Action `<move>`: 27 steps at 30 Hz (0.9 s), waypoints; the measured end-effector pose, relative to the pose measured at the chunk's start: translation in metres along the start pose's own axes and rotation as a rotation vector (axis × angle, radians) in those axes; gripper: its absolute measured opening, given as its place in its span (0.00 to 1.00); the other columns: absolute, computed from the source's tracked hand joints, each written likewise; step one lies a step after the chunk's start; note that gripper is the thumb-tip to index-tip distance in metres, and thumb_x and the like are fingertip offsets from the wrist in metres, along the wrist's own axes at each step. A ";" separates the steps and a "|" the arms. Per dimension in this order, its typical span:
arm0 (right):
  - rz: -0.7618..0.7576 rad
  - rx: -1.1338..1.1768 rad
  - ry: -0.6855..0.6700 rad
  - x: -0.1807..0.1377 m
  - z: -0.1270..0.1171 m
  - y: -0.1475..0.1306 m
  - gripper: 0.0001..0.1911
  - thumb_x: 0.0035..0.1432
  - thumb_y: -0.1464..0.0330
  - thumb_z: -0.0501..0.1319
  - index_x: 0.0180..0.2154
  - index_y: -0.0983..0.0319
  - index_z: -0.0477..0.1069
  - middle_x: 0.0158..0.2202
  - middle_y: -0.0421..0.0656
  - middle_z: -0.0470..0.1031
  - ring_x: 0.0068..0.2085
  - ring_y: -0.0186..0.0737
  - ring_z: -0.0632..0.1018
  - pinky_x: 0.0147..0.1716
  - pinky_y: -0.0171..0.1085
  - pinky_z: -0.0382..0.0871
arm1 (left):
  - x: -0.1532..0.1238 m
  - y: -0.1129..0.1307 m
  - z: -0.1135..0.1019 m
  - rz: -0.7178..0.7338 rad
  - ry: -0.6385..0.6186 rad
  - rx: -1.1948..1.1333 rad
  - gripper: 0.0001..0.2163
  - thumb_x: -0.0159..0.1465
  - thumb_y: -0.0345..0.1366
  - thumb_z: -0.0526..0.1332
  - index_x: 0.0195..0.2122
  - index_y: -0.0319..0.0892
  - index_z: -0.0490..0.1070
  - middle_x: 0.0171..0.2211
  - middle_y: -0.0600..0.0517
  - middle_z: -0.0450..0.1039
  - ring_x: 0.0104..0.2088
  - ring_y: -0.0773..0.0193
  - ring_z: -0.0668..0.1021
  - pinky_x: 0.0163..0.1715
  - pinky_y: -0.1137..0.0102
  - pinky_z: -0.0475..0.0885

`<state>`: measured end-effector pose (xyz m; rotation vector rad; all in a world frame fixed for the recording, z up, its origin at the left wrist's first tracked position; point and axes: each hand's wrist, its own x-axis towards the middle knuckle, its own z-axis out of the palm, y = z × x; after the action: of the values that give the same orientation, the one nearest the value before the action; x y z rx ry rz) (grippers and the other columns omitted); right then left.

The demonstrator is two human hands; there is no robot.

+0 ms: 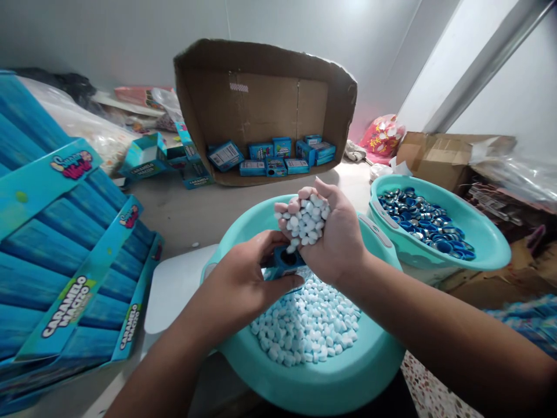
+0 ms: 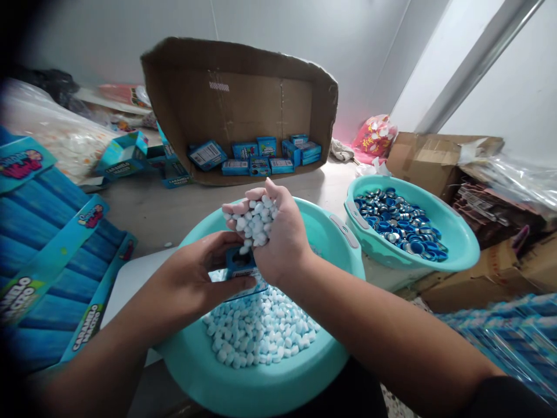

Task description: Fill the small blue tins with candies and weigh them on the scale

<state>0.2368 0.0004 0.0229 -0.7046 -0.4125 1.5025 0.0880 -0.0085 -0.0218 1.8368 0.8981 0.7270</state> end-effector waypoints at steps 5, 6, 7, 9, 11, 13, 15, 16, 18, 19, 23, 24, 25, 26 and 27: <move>0.009 -0.010 0.017 -0.001 0.000 0.001 0.15 0.60 0.61 0.59 0.24 0.61 0.68 0.20 0.39 0.69 0.31 0.37 0.77 0.33 0.35 0.72 | -0.001 -0.001 0.002 0.005 -0.011 -0.037 0.21 0.61 0.41 0.71 0.54 0.52 0.70 0.53 0.53 0.76 0.50 0.56 0.79 0.48 0.63 0.77; 0.010 -0.009 0.021 -0.001 0.000 0.001 0.15 0.60 0.62 0.59 0.24 0.61 0.68 0.20 0.39 0.69 0.31 0.37 0.77 0.33 0.35 0.72 | -0.001 -0.001 0.002 0.003 -0.011 -0.042 0.21 0.61 0.41 0.71 0.55 0.52 0.70 0.53 0.53 0.76 0.51 0.56 0.79 0.48 0.63 0.77; 0.009 -0.010 0.019 -0.001 0.000 0.001 0.15 0.60 0.62 0.59 0.24 0.61 0.68 0.20 0.39 0.69 0.31 0.38 0.78 0.33 0.35 0.72 | -0.001 -0.001 0.002 -0.003 -0.008 -0.045 0.21 0.61 0.42 0.71 0.55 0.52 0.70 0.53 0.52 0.76 0.51 0.56 0.79 0.48 0.63 0.77; -0.003 -0.015 0.004 -0.001 0.000 0.001 0.16 0.61 0.61 0.58 0.23 0.61 0.69 0.20 0.40 0.70 0.31 0.39 0.78 0.34 0.37 0.72 | -0.001 -0.001 0.002 -0.017 -0.002 -0.038 0.22 0.60 0.42 0.71 0.55 0.52 0.70 0.53 0.52 0.76 0.50 0.55 0.80 0.48 0.62 0.78; -0.019 -0.031 -0.011 -0.002 0.000 0.001 0.17 0.61 0.61 0.57 0.24 0.62 0.70 0.20 0.41 0.71 0.31 0.40 0.79 0.34 0.38 0.73 | 0.000 -0.002 0.002 -0.021 0.000 -0.030 0.21 0.60 0.42 0.71 0.54 0.51 0.71 0.53 0.52 0.76 0.50 0.55 0.80 0.47 0.62 0.78; -0.036 -0.052 -0.018 -0.002 0.000 0.002 0.17 0.62 0.61 0.57 0.24 0.62 0.70 0.21 0.41 0.72 0.31 0.40 0.79 0.34 0.38 0.73 | 0.000 -0.001 0.001 -0.015 -0.006 -0.026 0.21 0.60 0.42 0.71 0.53 0.52 0.71 0.52 0.52 0.76 0.49 0.56 0.80 0.47 0.63 0.78; -0.045 -0.072 -0.019 -0.003 0.000 0.003 0.17 0.62 0.60 0.57 0.24 0.62 0.71 0.21 0.41 0.72 0.31 0.40 0.79 0.34 0.38 0.73 | 0.000 -0.001 0.001 -0.013 -0.009 -0.019 0.21 0.60 0.42 0.71 0.53 0.52 0.71 0.51 0.53 0.77 0.49 0.56 0.80 0.46 0.63 0.78; -0.049 -0.078 -0.020 -0.003 0.000 0.003 0.18 0.62 0.60 0.56 0.24 0.62 0.71 0.21 0.41 0.72 0.31 0.40 0.79 0.34 0.38 0.73 | 0.000 0.000 0.000 -0.015 -0.010 -0.014 0.20 0.60 0.42 0.71 0.53 0.52 0.71 0.51 0.53 0.77 0.48 0.56 0.80 0.46 0.63 0.78; -0.057 -0.092 -0.020 -0.003 0.001 0.003 0.18 0.63 0.60 0.56 0.24 0.62 0.71 0.21 0.41 0.72 0.30 0.39 0.79 0.33 0.38 0.72 | 0.000 0.000 0.000 -0.018 -0.013 -0.011 0.20 0.61 0.42 0.71 0.53 0.52 0.71 0.51 0.52 0.77 0.48 0.56 0.80 0.46 0.63 0.78; -0.063 -0.100 -0.020 -0.004 0.001 0.004 0.18 0.63 0.60 0.56 0.24 0.62 0.71 0.21 0.41 0.72 0.30 0.39 0.78 0.33 0.37 0.72 | 0.001 0.001 0.000 -0.016 -0.015 -0.010 0.20 0.61 0.42 0.70 0.53 0.51 0.71 0.51 0.52 0.77 0.48 0.56 0.80 0.46 0.63 0.78; -0.093 -0.124 -0.032 -0.004 0.001 0.005 0.19 0.63 0.59 0.56 0.24 0.61 0.71 0.21 0.41 0.72 0.29 0.39 0.78 0.33 0.38 0.72 | 0.001 0.002 -0.001 -0.004 -0.016 -0.004 0.20 0.61 0.41 0.70 0.53 0.49 0.71 0.51 0.50 0.76 0.48 0.54 0.80 0.46 0.62 0.77; -0.100 -0.126 -0.038 -0.004 0.001 0.005 0.19 0.63 0.59 0.56 0.24 0.61 0.71 0.21 0.41 0.72 0.30 0.39 0.78 0.32 0.38 0.72 | 0.001 0.002 -0.001 -0.003 -0.015 0.001 0.20 0.61 0.41 0.70 0.53 0.49 0.71 0.51 0.50 0.76 0.48 0.54 0.80 0.46 0.62 0.77; -0.108 -0.127 -0.043 -0.004 0.000 0.006 0.19 0.63 0.58 0.57 0.24 0.61 0.71 0.21 0.41 0.73 0.30 0.39 0.78 0.32 0.37 0.72 | 0.001 0.002 -0.001 -0.001 -0.012 0.006 0.20 0.61 0.41 0.70 0.53 0.49 0.71 0.51 0.50 0.76 0.48 0.54 0.80 0.45 0.61 0.78; -0.116 -0.129 -0.048 -0.004 0.000 0.006 0.19 0.62 0.58 0.58 0.24 0.61 0.72 0.21 0.41 0.73 0.30 0.39 0.78 0.32 0.37 0.72 | 0.001 0.002 -0.001 0.001 -0.008 0.014 0.20 0.61 0.41 0.70 0.53 0.48 0.71 0.51 0.49 0.77 0.47 0.53 0.80 0.44 0.62 0.78; -0.126 -0.131 -0.055 -0.004 -0.001 0.007 0.18 0.62 0.57 0.59 0.24 0.61 0.72 0.21 0.41 0.73 0.29 0.38 0.78 0.32 0.37 0.72 | 0.001 0.002 -0.001 0.003 -0.006 0.021 0.21 0.61 0.41 0.70 0.53 0.48 0.71 0.51 0.49 0.77 0.47 0.53 0.80 0.44 0.62 0.78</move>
<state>0.2319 -0.0039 0.0189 -0.7276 -0.5910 1.3877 0.0883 -0.0082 -0.0194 1.8582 0.9023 0.7167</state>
